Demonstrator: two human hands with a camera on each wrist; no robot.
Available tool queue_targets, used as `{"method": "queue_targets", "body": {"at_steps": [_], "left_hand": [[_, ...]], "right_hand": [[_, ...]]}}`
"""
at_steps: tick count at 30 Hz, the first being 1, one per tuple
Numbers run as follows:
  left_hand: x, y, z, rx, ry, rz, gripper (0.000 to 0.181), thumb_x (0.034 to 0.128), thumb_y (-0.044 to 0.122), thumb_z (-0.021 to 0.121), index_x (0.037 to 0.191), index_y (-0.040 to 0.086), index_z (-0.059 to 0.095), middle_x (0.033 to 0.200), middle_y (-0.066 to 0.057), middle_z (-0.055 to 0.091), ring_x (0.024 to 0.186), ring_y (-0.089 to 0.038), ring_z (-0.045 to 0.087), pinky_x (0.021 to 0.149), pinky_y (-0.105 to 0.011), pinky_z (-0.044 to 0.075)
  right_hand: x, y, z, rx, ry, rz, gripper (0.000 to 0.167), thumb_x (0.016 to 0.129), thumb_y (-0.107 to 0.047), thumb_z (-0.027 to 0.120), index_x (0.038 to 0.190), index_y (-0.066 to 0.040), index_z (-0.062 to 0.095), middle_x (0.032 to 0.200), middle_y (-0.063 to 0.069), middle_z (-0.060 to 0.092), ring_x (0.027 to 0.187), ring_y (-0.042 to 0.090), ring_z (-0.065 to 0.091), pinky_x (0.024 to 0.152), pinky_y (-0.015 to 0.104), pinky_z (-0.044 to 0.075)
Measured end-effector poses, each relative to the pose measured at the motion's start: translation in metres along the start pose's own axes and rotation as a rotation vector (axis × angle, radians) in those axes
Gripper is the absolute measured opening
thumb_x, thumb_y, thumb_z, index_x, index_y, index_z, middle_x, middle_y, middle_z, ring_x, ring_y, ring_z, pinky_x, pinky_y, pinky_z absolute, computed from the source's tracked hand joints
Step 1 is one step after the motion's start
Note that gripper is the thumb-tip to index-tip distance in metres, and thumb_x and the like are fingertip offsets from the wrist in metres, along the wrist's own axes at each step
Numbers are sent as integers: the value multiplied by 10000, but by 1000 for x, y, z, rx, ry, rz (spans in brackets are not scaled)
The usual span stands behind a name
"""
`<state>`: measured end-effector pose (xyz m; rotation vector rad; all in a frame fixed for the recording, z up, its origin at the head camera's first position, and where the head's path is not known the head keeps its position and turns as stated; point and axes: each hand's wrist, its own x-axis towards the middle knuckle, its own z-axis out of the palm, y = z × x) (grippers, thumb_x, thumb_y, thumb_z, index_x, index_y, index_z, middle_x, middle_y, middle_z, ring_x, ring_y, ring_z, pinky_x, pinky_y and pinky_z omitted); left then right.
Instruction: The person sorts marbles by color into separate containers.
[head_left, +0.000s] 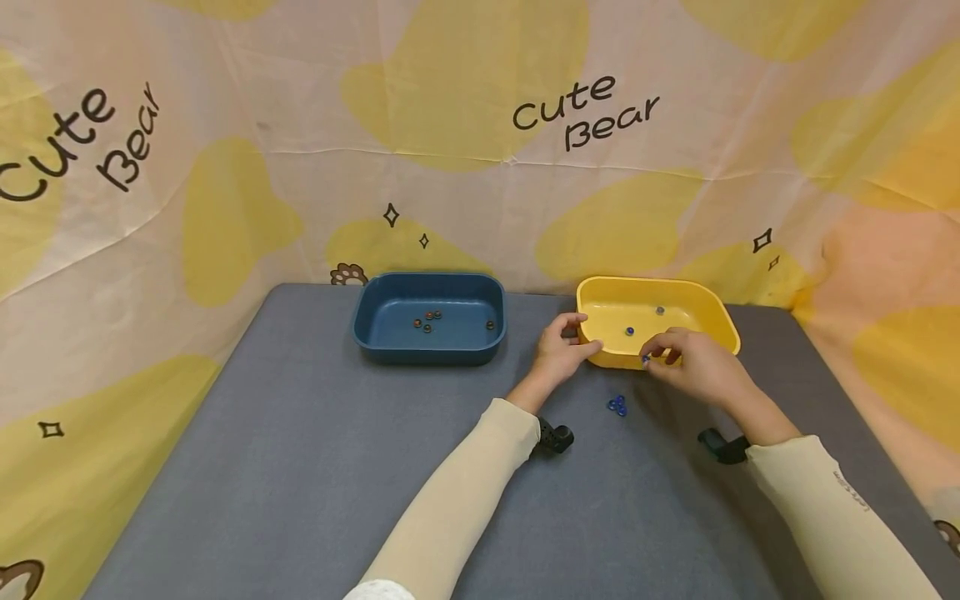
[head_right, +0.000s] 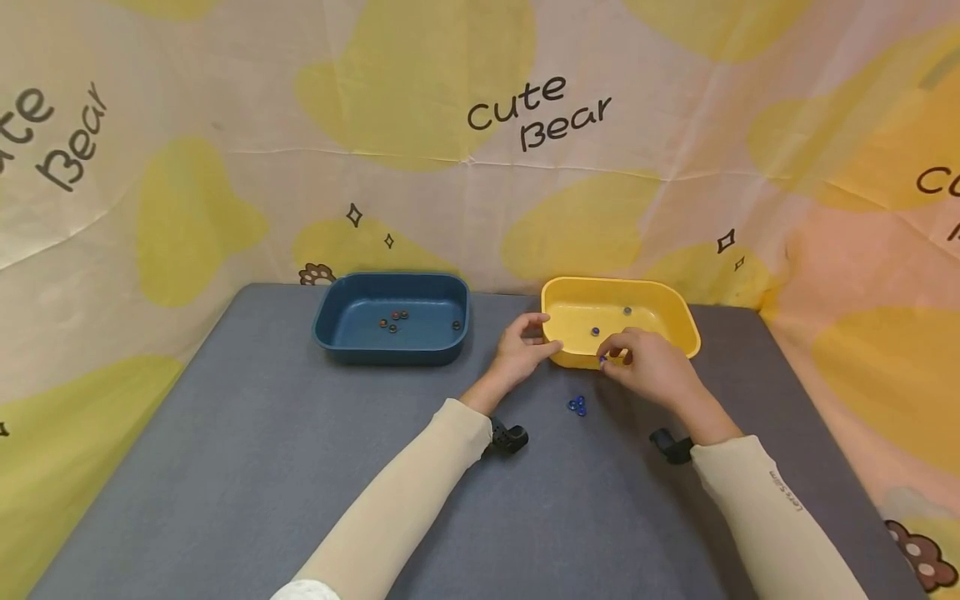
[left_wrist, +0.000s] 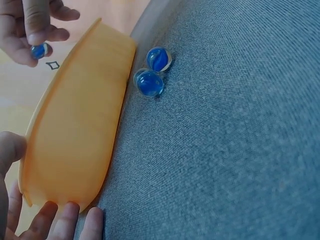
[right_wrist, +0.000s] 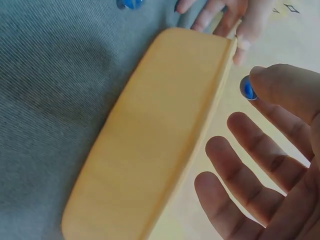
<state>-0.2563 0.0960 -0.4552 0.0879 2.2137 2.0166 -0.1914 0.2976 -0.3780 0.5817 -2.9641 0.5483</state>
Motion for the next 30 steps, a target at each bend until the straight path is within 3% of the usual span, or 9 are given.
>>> {"method": "queue_targets", "body": {"at_steps": [9, 15, 30], "left_hand": [[0, 0, 0, -5, -7, -1, 429, 778, 140, 794, 1166, 145, 612, 1150, -47, 610, 893, -135, 587, 787, -273, 545], [0, 0, 0, -9, -8, -5, 431, 776, 147, 797, 1166, 153, 614, 1151, -41, 609, 890, -134, 584, 794, -281, 544], [0, -1, 0, -14, -15, 17, 487, 778, 132, 789, 1226, 96, 602, 1181, -65, 611, 866, -121, 582, 703, -218, 510]], "right_hand": [[15, 5, -12, -21, 0, 2, 115, 851, -154, 718, 957, -112, 720, 890, 40, 679, 802, 237, 606, 687, 359, 498], [25, 13, -17, -29, -4, 18, 139, 873, -171, 694, 989, -99, 722, 945, 69, 702, 824, 237, 617, 721, 433, 523], [47, 37, -12, -16, -41, 91, 138, 889, -179, 673, 981, -91, 725, 927, 113, 684, 796, 250, 609, 701, 431, 503]]}}
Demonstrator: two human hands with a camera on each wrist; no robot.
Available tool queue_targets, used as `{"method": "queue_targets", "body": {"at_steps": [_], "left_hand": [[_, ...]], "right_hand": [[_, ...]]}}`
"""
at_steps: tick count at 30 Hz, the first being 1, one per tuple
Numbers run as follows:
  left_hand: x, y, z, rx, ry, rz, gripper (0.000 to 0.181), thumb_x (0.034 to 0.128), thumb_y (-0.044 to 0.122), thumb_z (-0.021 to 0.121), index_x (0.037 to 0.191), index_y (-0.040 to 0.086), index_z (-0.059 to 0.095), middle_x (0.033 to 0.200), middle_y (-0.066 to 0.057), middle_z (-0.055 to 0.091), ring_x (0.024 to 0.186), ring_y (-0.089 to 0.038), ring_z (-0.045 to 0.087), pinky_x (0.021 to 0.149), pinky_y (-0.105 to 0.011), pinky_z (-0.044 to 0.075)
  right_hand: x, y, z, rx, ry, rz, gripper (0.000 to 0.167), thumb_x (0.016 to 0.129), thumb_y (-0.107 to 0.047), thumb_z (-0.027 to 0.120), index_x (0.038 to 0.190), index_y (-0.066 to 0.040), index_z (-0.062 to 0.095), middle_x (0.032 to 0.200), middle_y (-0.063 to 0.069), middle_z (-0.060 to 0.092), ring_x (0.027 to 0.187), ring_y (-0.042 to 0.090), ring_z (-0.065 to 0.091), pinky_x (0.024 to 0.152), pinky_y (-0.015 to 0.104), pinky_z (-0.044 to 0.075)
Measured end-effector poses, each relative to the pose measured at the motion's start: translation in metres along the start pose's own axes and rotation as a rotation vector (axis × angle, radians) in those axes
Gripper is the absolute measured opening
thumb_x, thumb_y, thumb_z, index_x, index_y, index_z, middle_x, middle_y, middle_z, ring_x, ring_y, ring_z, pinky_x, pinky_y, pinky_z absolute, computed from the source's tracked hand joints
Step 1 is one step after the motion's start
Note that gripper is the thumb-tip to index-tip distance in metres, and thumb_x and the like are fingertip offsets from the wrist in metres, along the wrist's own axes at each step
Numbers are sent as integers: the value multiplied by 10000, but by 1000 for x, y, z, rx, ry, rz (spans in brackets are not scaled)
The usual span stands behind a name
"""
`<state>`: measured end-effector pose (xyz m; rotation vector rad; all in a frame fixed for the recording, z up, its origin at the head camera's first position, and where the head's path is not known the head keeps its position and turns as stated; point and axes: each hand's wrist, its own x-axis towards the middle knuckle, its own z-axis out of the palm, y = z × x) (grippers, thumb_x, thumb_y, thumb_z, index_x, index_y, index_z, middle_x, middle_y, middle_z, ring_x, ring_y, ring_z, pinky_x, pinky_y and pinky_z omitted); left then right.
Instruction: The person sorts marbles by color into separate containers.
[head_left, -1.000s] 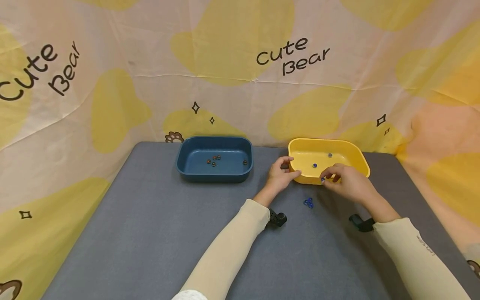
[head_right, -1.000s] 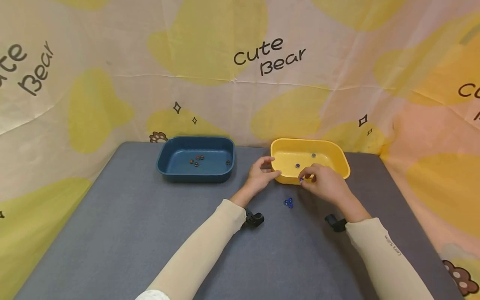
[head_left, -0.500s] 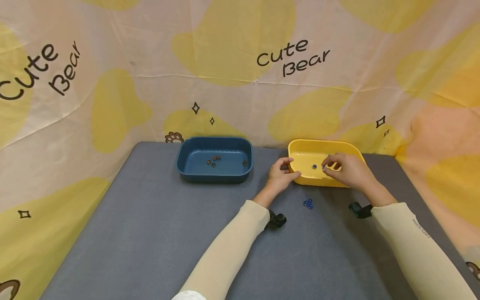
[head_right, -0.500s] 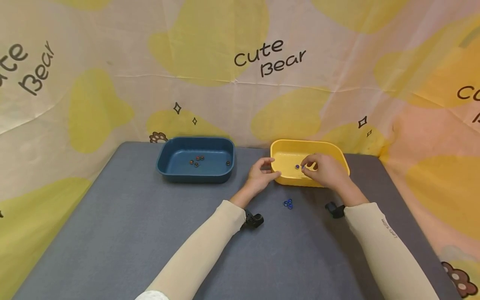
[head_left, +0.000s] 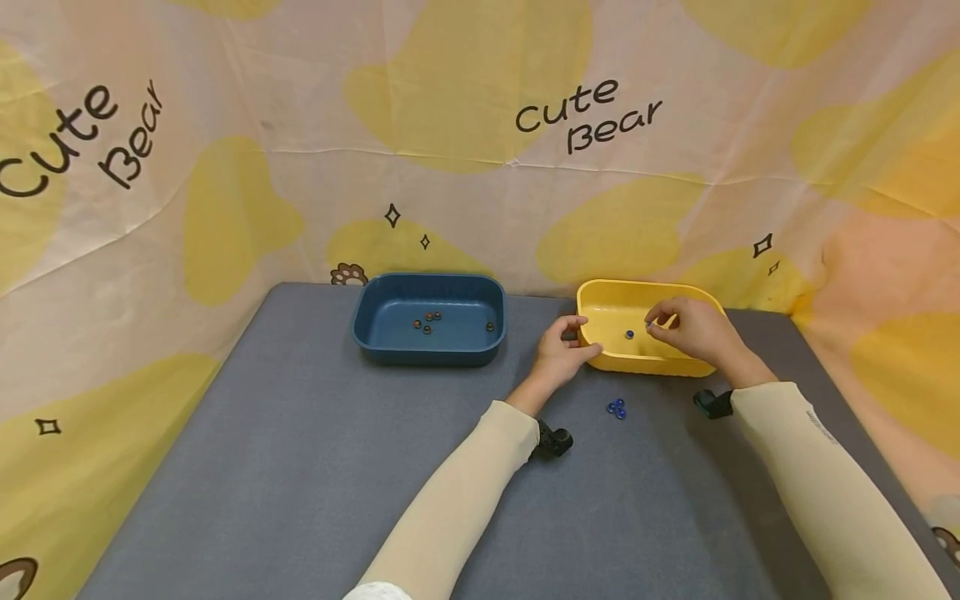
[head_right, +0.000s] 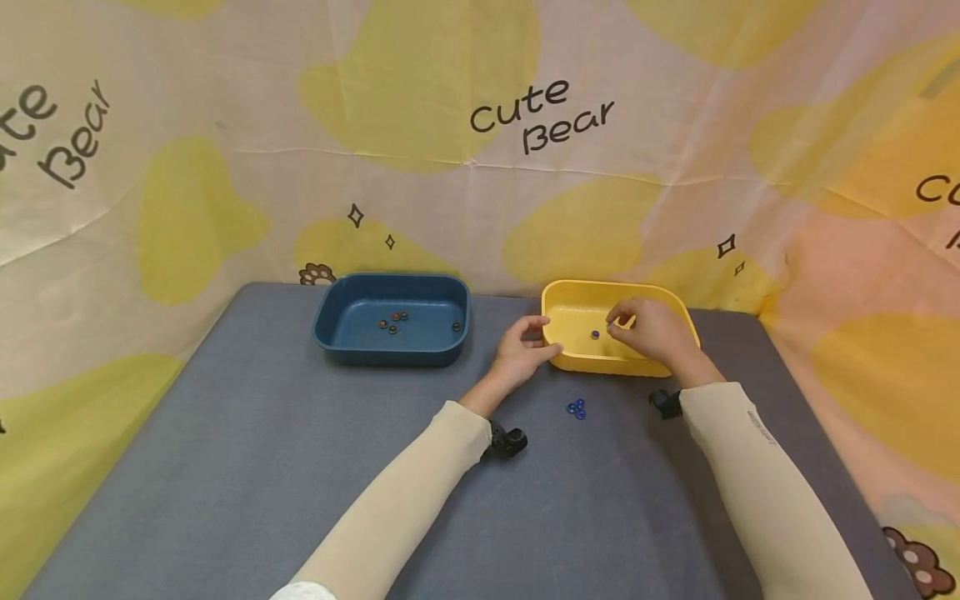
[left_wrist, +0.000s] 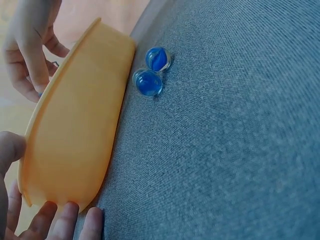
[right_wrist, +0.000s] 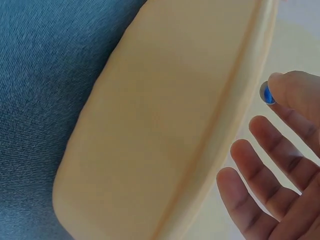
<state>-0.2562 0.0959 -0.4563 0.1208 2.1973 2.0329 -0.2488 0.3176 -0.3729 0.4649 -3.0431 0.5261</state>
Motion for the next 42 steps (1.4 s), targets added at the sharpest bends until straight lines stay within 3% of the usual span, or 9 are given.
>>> {"method": "queue_targets", "body": {"at_steps": [17, 24, 30, 42], "left_hand": [[0, 0, 0, -2, -9, -5, 485, 782, 144, 785, 1228, 105, 600, 1225, -113, 603, 902, -178, 588, 682, -215, 497], [-1, 1, 0, 7, 1, -14, 474, 778, 151, 792, 1214, 122, 608, 1191, -64, 611, 903, -174, 590, 686, -218, 500], [-1, 1, 0, 6, 3, -19, 450, 781, 150, 792, 1194, 150, 613, 1183, -33, 607, 931, -183, 594, 709, -232, 513], [-1, 0, 0, 9, 5, -20, 472, 781, 152, 792, 1215, 125, 607, 1208, -65, 608, 948, -204, 603, 741, -261, 530]], "right_hand": [[22, 27, 18, 5, -76, 46, 150, 872, -169, 680, 963, -55, 712, 922, 151, 689, 830, 292, 618, 753, 473, 488], [28, 34, 25, -4, -127, 75, 182, 875, -197, 678, 979, -53, 714, 947, 169, 688, 857, 311, 616, 786, 491, 486], [32, 34, 28, -11, -168, 116, 205, 876, -208, 665, 1002, -52, 711, 957, 163, 687, 827, 284, 603, 763, 466, 493], [40, 37, 37, -42, -192, 123, 207, 858, -218, 669, 994, -71, 723, 869, 111, 672, 753, 230, 587, 639, 376, 476]]}}
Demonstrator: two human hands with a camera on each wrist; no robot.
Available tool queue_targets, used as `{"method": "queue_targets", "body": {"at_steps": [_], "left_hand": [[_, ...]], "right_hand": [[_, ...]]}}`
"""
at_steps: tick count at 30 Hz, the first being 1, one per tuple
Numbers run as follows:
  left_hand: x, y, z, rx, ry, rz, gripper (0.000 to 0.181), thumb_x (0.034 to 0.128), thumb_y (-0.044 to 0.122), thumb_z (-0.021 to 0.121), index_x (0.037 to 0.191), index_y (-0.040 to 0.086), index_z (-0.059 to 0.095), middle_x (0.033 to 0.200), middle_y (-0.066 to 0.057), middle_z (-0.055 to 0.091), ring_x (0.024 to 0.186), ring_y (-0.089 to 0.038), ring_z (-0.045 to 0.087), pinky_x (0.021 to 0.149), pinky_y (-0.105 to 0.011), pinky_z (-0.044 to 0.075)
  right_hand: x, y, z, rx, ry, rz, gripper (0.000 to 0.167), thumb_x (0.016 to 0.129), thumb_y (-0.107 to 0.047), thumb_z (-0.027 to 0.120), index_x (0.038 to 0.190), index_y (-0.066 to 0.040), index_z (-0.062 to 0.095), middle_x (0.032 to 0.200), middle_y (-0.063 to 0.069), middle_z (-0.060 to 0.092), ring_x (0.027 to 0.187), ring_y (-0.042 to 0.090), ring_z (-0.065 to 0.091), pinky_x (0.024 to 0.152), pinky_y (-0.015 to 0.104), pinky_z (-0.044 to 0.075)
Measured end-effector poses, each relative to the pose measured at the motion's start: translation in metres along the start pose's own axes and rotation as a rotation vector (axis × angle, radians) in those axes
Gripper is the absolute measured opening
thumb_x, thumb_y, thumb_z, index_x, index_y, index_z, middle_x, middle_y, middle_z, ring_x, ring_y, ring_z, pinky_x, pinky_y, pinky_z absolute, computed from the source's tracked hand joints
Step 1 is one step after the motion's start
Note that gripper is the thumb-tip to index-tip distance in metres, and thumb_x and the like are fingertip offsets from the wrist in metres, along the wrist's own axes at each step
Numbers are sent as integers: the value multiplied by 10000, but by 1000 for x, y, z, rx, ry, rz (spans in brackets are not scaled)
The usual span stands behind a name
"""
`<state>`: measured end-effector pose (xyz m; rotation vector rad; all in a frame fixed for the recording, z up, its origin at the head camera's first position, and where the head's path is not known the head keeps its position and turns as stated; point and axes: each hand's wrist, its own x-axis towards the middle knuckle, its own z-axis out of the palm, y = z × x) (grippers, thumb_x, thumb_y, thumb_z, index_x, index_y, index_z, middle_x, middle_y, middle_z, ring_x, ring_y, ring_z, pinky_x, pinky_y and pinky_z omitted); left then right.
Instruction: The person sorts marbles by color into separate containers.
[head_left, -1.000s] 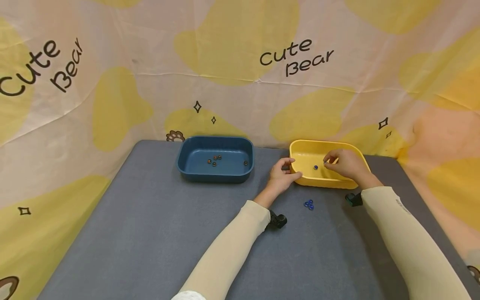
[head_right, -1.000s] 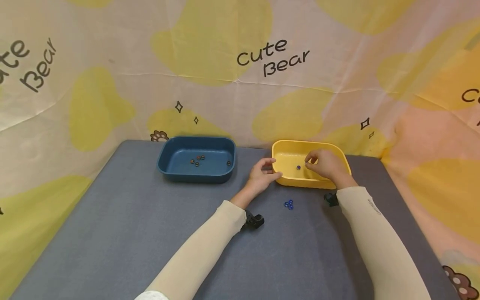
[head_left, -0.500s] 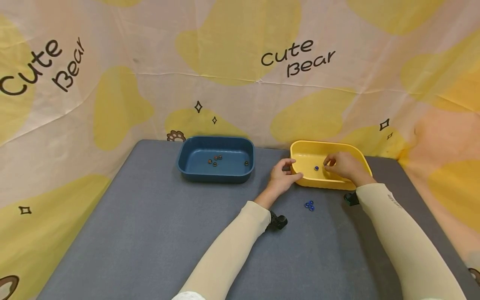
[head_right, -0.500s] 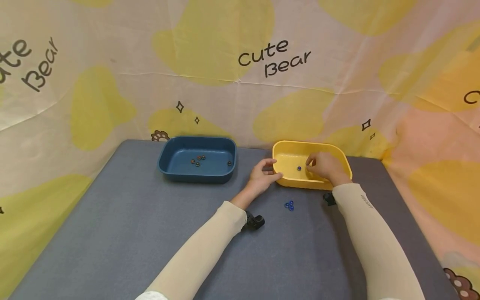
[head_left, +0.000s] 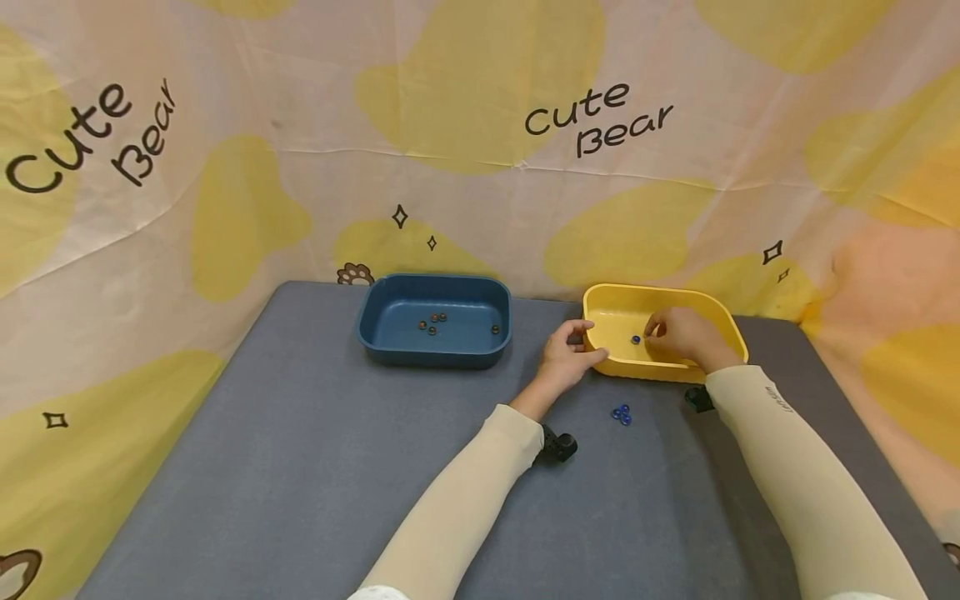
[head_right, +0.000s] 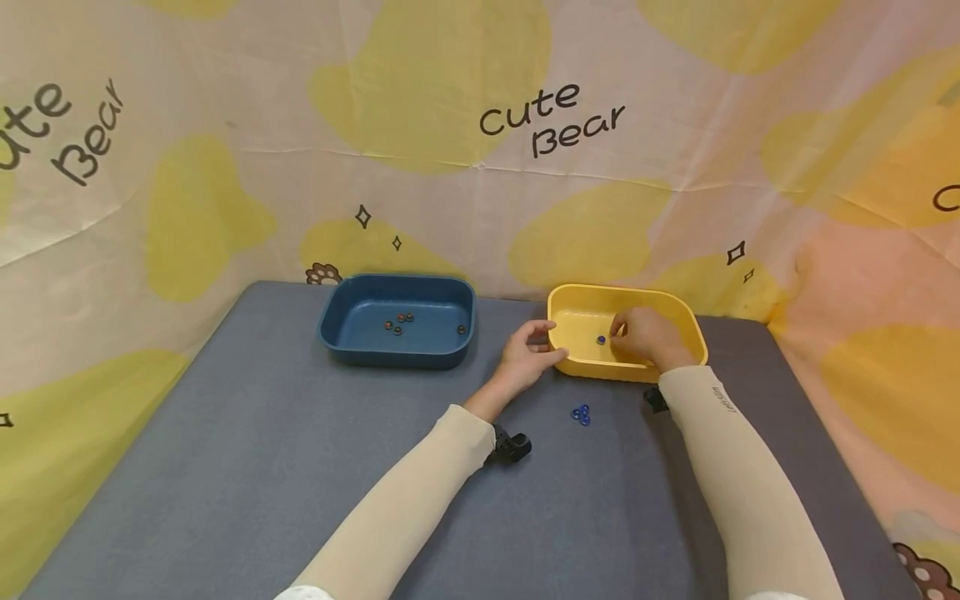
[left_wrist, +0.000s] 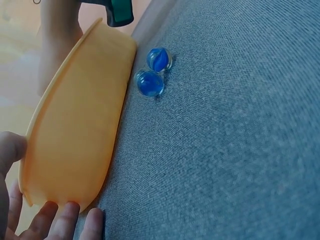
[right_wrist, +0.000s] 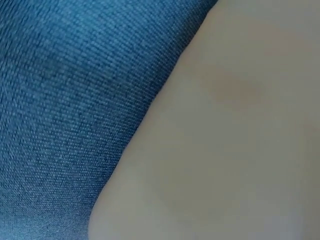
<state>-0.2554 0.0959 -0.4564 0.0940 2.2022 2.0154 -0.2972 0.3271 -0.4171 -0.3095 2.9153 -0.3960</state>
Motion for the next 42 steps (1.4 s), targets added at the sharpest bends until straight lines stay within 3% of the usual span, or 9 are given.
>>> {"method": "queue_targets", "body": {"at_steps": [19, 28, 37, 42], "left_hand": [[1, -1, 1, 16, 8, 0, 442, 777, 162, 796, 1182, 171, 617, 1173, -22, 616, 973, -217, 613, 762, -262, 532], [-1, 0, 0, 9, -7, 6, 483, 785, 157, 788, 1227, 117, 599, 1207, -69, 609, 943, -187, 598, 754, -256, 532], [-1, 1, 0, 7, -6, -2, 471, 790, 157, 787, 1222, 132, 602, 1221, -67, 602, 920, -161, 587, 749, -255, 532], [0, 0, 1, 15, -3, 6, 454, 788, 158, 787, 1205, 146, 606, 1204, -58, 603, 919, -157, 592, 758, -260, 535]], "right_hand": [[1, 3, 2, -22, -6, -3, 208, 845, -214, 665, 994, -82, 725, 909, 128, 675, 781, 242, 602, 673, 413, 493], [-7, 0, -6, 22, 12, -15, 467, 887, -308, 626, 1250, -17, 573, 1172, 281, 597, 1007, 407, 593, 810, 542, 477], [-28, -10, -23, -2, 29, -14, 595, 934, -467, 536, 1351, -42, 514, 1328, 269, 533, 1179, 459, 511, 954, 623, 390], [-42, -18, -29, -11, 36, -9, 635, 939, -530, 496, 1376, -70, 490, 1383, 259, 487, 1250, 475, 446, 968, 663, 361]]}}
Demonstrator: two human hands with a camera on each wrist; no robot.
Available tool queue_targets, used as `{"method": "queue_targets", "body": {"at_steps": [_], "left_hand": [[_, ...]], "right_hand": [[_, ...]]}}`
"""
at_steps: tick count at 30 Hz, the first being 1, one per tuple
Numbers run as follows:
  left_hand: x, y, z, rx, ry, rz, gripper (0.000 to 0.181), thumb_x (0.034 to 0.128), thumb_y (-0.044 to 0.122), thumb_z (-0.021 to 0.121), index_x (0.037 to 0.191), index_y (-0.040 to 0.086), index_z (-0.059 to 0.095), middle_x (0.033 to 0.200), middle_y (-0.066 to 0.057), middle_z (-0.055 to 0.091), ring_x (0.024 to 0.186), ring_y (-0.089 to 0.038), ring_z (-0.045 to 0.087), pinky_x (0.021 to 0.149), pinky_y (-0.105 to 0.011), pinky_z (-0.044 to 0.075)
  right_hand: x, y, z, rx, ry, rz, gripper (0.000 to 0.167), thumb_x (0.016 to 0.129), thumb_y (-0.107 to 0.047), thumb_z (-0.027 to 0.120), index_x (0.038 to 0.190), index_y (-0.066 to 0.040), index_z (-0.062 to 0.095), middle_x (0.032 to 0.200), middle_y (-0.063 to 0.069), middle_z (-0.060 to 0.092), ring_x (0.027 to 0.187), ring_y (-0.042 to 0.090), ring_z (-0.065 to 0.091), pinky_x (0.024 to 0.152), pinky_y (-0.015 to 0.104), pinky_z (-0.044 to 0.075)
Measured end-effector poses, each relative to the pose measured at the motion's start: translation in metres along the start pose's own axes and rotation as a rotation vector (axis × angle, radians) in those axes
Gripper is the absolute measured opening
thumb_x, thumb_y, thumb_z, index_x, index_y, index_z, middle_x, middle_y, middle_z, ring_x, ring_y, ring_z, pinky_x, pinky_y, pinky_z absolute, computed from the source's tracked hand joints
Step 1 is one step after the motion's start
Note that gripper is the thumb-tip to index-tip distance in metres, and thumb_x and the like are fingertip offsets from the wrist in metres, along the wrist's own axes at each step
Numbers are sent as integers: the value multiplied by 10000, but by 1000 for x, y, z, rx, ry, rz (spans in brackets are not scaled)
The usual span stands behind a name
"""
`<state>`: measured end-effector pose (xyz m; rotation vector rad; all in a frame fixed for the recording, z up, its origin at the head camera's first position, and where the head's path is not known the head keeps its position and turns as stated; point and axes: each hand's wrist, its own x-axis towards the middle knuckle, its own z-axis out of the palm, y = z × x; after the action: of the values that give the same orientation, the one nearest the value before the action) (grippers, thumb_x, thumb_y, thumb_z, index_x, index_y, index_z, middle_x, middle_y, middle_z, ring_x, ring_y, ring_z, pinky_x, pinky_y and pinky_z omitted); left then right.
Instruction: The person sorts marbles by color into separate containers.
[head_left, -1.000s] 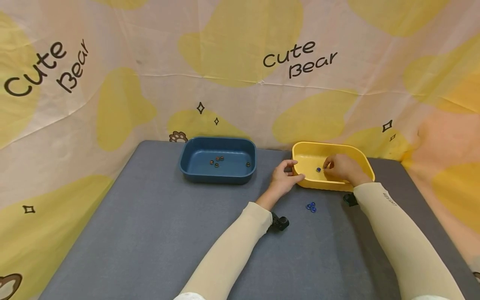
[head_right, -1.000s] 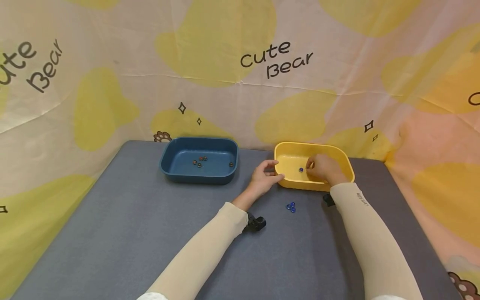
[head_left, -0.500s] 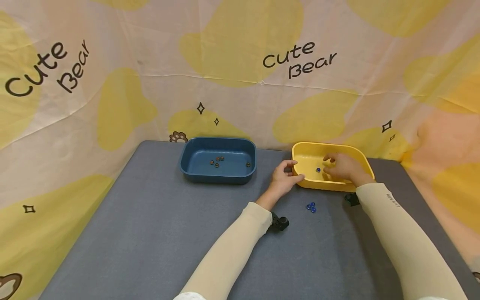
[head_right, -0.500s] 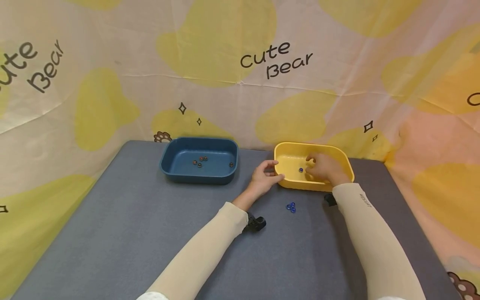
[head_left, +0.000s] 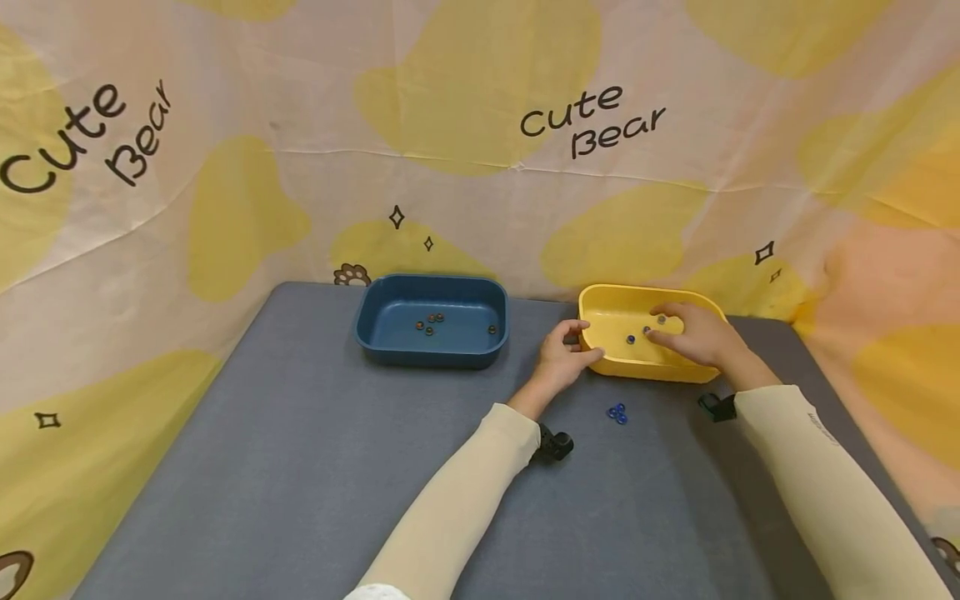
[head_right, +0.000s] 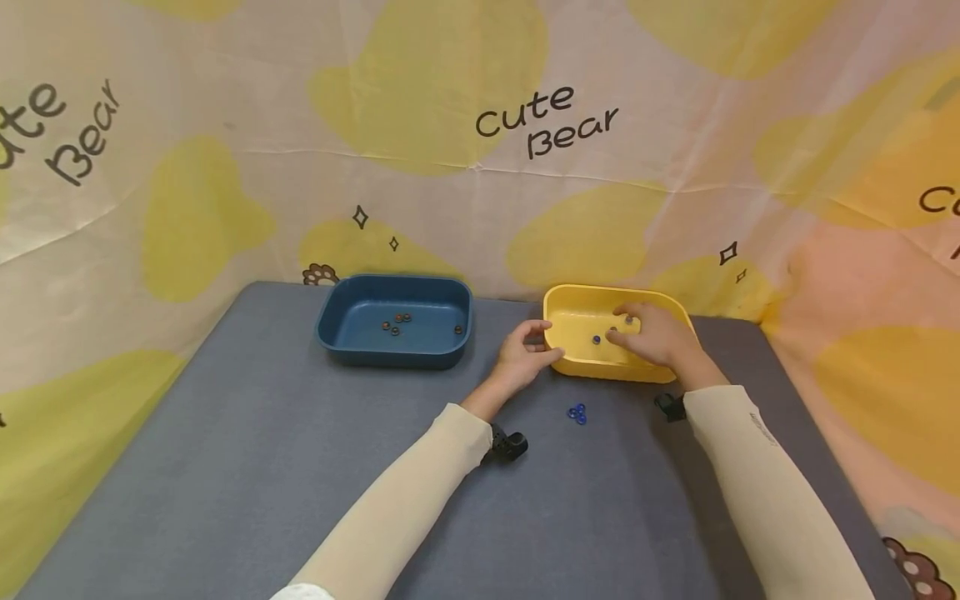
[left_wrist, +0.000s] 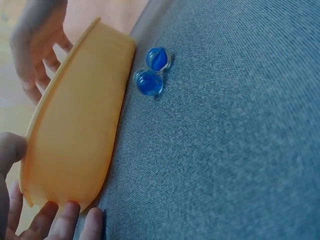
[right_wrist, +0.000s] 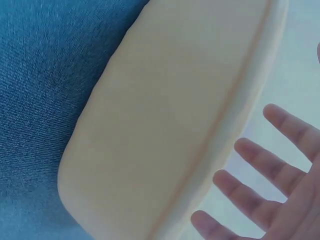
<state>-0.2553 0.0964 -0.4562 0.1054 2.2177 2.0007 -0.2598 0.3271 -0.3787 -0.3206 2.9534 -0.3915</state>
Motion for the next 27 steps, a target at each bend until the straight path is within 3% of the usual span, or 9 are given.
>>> {"method": "queue_targets", "body": {"at_steps": [15, 23, 27], "left_hand": [[3, -1, 0, -8, -6, 16, 444, 783, 147, 789, 1188, 132, 607, 1172, -57, 608, 892, -137, 597, 742, -237, 534], [2, -1, 0, -15, -5, 19, 468, 779, 137, 792, 1205, 105, 602, 1188, -88, 606, 888, -152, 601, 737, -235, 538], [2, -1, -1, -12, -6, 16, 480, 785, 145, 790, 1221, 96, 596, 1199, -94, 605, 916, -193, 607, 729, -237, 534]], "right_hand": [[-38, -25, -7, -14, 102, -30, 571, 893, -561, 552, 1296, -158, 570, 1295, 207, 551, 1154, 404, 525, 763, 627, 467], [-57, -37, 0, -12, 216, -84, 418, 868, -438, 642, 1182, -162, 642, 1130, 155, 637, 1010, 329, 592, 653, 527, 503], [-65, -42, 7, 0, 251, -108, 351, 849, -375, 682, 1118, -149, 678, 1052, 126, 661, 951, 304, 610, 680, 489, 511]]}}
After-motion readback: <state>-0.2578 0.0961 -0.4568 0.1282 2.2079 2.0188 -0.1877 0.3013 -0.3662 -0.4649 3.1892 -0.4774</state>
